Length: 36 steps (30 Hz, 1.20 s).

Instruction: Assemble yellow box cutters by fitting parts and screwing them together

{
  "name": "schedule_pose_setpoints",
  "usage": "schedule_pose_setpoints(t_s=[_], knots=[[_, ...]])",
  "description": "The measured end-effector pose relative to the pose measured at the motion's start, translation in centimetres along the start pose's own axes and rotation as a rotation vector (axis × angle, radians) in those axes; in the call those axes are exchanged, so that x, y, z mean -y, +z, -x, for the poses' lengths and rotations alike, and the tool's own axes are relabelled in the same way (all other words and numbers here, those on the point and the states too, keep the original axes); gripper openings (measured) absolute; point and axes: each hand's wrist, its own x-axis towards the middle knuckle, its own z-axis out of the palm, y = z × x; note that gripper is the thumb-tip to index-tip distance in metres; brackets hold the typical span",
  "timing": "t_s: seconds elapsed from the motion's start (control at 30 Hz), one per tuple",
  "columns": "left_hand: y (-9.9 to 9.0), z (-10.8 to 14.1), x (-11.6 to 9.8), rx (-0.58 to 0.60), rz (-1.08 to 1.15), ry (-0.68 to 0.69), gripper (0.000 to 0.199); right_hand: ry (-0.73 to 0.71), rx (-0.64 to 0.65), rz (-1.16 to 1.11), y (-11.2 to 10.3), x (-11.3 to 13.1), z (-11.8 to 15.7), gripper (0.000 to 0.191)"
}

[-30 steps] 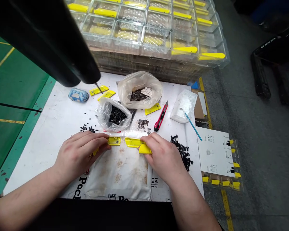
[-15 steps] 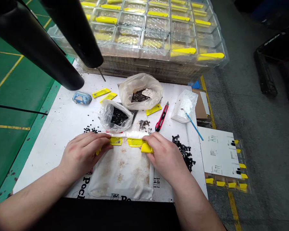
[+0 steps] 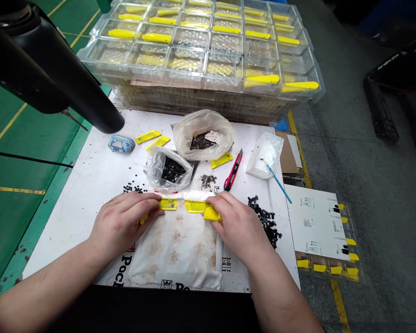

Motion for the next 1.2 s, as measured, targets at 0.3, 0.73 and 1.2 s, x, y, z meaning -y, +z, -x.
schedule_pose_setpoints(t_s=[0.3, 0.73, 1.2], knots=[[-0.4, -0.1, -0.3, -0.077, -0.008, 0.016, 0.014, 0.004, -0.006, -0.004, -0.1, 0.1, -0.1, 0.03], [-0.9, -0.2, -1.1, -0.228, 0.182, -0.073, 0.041, 0.014, -0.053, -0.098, -0.3, 0.3, 0.1, 0.024], [-3.9, 1.6, -1.4, 0.118, 0.356, -0.086, 0.02, 0.116, 0.049, -0.169, -1.4, 3.7, 1.5, 0.023]])
